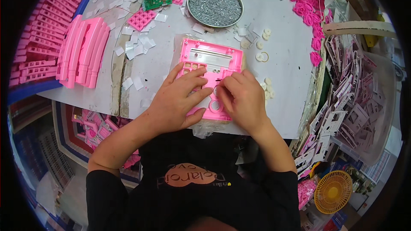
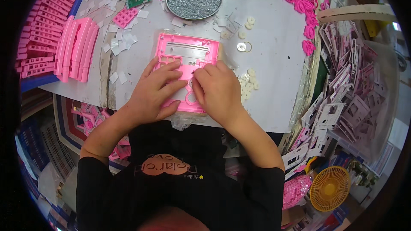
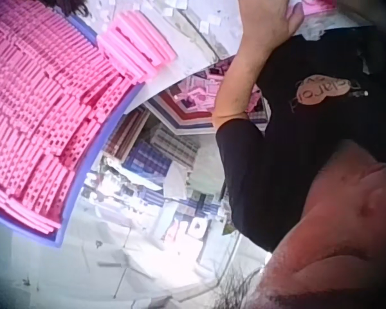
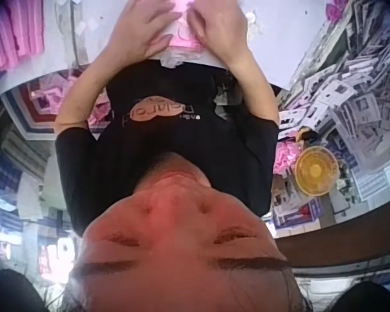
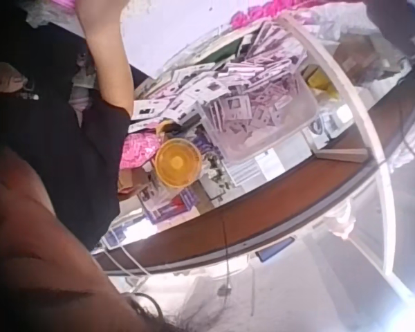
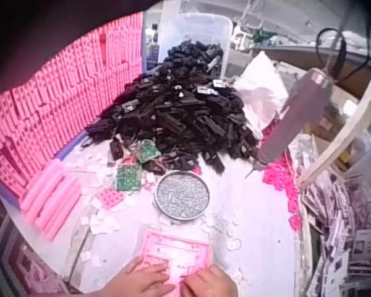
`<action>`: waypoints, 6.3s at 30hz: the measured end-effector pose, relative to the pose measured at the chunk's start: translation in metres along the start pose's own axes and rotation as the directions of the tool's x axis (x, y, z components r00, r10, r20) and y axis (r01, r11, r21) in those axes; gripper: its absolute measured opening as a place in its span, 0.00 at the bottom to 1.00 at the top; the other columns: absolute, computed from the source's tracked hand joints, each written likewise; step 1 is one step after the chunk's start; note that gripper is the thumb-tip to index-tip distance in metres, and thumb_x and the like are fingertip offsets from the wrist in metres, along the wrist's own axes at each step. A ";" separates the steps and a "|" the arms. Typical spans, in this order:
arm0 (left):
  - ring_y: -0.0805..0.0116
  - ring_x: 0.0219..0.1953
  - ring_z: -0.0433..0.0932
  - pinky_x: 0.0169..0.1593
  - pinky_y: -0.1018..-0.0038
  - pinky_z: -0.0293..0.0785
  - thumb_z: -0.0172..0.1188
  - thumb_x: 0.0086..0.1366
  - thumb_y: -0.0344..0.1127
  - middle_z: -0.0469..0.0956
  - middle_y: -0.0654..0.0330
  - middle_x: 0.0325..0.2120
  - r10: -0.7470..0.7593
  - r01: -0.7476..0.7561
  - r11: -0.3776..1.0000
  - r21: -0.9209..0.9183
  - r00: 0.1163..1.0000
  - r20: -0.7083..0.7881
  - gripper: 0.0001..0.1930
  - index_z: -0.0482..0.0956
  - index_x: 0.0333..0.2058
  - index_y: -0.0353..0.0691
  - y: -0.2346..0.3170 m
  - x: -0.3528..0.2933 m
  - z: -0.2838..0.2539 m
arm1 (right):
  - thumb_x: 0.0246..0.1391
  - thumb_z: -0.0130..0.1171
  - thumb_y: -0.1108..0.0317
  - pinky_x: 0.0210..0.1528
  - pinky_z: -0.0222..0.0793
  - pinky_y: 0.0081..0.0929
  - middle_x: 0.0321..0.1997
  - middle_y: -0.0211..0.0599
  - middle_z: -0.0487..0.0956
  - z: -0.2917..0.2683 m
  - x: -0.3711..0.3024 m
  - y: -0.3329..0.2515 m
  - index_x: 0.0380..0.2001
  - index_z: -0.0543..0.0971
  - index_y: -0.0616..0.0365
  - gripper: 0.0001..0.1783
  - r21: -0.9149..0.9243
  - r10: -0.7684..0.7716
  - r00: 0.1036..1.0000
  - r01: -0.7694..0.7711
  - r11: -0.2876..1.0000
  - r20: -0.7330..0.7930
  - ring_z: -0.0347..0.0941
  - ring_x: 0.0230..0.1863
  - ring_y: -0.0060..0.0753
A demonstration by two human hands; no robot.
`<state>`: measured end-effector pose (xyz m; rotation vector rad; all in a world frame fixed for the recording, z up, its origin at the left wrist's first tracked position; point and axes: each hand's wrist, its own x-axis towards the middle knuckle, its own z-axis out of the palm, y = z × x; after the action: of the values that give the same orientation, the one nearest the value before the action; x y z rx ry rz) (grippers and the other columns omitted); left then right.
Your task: Assembling a toy piggy bank by installing electronic components and using a glue gun.
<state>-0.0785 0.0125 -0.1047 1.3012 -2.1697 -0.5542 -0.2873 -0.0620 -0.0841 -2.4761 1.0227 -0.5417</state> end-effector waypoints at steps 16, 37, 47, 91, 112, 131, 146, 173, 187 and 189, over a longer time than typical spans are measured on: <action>0.54 0.38 0.81 0.44 0.64 0.77 0.63 0.59 0.29 0.81 0.54 0.35 -0.058 0.057 0.998 -0.013 0.944 -0.324 0.14 0.81 0.45 0.39 -0.018 0.059 -0.042 | 0.50 0.65 0.67 0.39 0.60 0.43 0.24 0.38 0.77 0.009 0.000 -0.013 0.26 0.76 0.56 0.07 -0.189 0.206 0.978 -0.198 0.962 0.023 0.73 0.30 0.44; 0.56 0.34 0.83 0.43 0.56 0.70 0.56 0.61 0.43 0.84 0.56 0.28 -0.067 0.116 0.845 0.522 0.992 -0.111 0.12 0.86 0.30 0.44 -0.119 0.187 -0.014 | 0.59 0.63 0.68 0.39 0.76 0.30 0.38 0.47 0.82 -0.122 0.124 0.032 0.58 0.70 0.68 0.26 0.786 0.046 0.965 0.181 0.591 -0.257 0.81 0.36 0.37; 0.60 0.31 0.78 0.43 0.62 0.66 0.64 0.59 0.33 0.80 0.61 0.27 0.104 -0.113 0.993 -0.045 0.980 -0.167 0.02 0.81 0.31 0.44 -0.018 0.072 -0.027 | 0.55 0.67 0.65 0.36 0.71 0.39 0.33 0.41 0.78 -0.071 0.049 -0.004 0.72 0.55 0.51 0.45 0.920 0.017 0.981 0.176 0.351 -0.194 0.73 0.31 0.34; 0.66 0.48 0.76 0.68 0.42 0.55 0.64 0.53 0.42 0.79 0.67 0.37 0.298 -0.299 0.915 0.271 0.953 0.043 0.06 0.81 0.27 0.50 -0.002 0.023 0.007 | 0.56 0.67 0.67 0.25 0.67 0.24 0.22 0.31 0.71 0.010 0.020 0.005 0.52 0.69 0.61 0.25 0.911 -0.049 0.991 0.136 0.389 -0.127 0.67 0.21 0.24; 0.76 0.32 0.77 0.40 0.73 0.75 0.57 0.71 0.39 0.82 0.61 0.30 -0.744 0.401 0.498 -0.769 0.653 -0.142 0.13 0.83 0.36 0.34 -0.053 0.003 -0.098 | 0.49 0.62 0.81 0.63 0.65 0.48 0.62 0.52 0.68 -0.068 0.021 -0.021 0.64 0.61 0.67 0.38 0.164 -0.014 0.636 0.220 0.962 -0.772 0.69 0.59 0.47; 0.82 0.32 0.71 0.37 0.83 0.69 0.55 0.73 0.33 0.81 0.63 0.40 -0.625 0.473 0.265 -0.840 0.748 0.224 0.12 0.77 0.51 0.34 -0.013 -0.051 -0.063 | 0.49 0.68 0.68 0.46 0.69 0.38 0.34 0.37 0.80 -0.022 0.068 -0.018 0.36 0.81 0.56 0.10 0.311 -0.364 0.868 0.263 0.913 0.337 0.71 0.42 0.44; 0.79 0.34 0.73 0.39 0.81 0.70 0.57 0.70 0.33 0.81 0.63 0.37 -0.643 0.462 0.402 -0.791 0.757 0.115 0.10 0.79 0.46 0.35 -0.024 -0.055 -0.071 | 0.45 0.71 0.64 0.56 0.69 0.40 0.49 0.41 0.79 -0.013 0.084 -0.016 0.48 0.79 0.58 0.25 0.075 -0.296 0.932 0.287 0.955 0.208 0.72 0.52 0.48; 0.61 0.30 0.80 0.36 0.68 0.74 0.68 0.57 0.39 0.82 0.53 0.26 -0.371 0.496 0.868 -0.017 0.627 -0.685 0.12 0.81 0.30 0.35 -0.127 0.059 -0.163 | 0.50 0.68 0.51 0.65 0.59 0.57 0.65 0.48 0.69 -0.007 0.021 -0.035 0.58 0.74 0.61 0.36 0.120 -0.345 0.928 0.330 0.936 0.138 0.62 0.67 0.52; 0.73 0.24 0.74 0.29 0.73 0.69 0.67 0.57 0.36 0.77 0.58 0.21 -0.504 0.578 0.816 0.014 0.723 -0.472 0.10 0.78 0.28 0.35 -0.063 0.017 -0.189 | 0.54 0.66 0.64 0.37 0.73 0.33 0.29 0.40 0.81 -0.018 0.062 -0.046 0.42 0.84 0.59 0.14 0.426 -0.217 0.973 0.163 0.890 0.081 0.78 0.33 0.37; 0.67 0.23 0.74 0.28 0.69 0.68 0.67 0.57 0.32 0.77 0.56 0.21 -0.303 0.438 0.897 0.061 0.708 -0.637 0.08 0.78 0.29 0.33 -0.033 0.018 -0.185 | 0.59 0.63 0.64 0.43 0.74 0.27 0.41 0.37 0.82 -0.019 0.064 -0.057 0.51 0.79 0.60 0.18 0.714 -0.101 0.962 -0.116 0.691 0.254 0.79 0.42 0.29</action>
<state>0.0547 -0.0307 0.0216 1.7596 -1.4436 -0.0083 -0.2223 -0.0758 -0.0270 -1.7539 0.5426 -0.4602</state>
